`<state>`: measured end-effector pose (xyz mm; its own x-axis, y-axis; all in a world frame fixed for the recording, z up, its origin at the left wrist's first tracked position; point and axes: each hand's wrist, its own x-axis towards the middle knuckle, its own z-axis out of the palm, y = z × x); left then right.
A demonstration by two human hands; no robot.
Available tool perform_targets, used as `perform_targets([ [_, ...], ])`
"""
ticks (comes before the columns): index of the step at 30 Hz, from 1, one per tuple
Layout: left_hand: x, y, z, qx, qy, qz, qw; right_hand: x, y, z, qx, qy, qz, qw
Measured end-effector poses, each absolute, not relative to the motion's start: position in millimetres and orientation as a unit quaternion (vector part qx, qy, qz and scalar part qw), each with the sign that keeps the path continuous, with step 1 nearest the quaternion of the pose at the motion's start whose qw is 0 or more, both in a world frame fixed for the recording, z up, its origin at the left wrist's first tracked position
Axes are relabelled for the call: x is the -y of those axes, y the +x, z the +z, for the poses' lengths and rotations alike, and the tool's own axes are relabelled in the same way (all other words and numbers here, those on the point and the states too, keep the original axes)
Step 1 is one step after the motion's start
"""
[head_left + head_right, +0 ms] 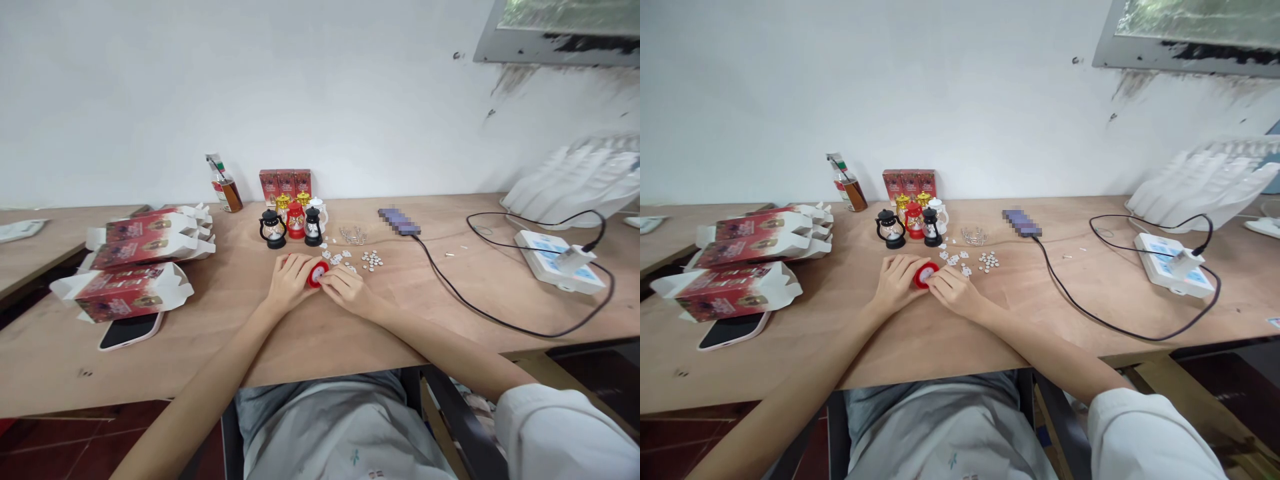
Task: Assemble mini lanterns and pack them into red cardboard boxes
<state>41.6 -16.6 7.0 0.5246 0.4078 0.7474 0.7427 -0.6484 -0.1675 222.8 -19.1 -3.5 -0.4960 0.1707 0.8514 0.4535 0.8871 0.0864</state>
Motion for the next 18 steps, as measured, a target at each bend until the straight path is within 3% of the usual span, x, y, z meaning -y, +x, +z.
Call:
perform_targets([
  [18,17.5,42.8,8.6,0.341,-0.829,-0.347,0.275,13.2,223.9,-6.0,0.841,-0.21,-0.044,0.497],
])
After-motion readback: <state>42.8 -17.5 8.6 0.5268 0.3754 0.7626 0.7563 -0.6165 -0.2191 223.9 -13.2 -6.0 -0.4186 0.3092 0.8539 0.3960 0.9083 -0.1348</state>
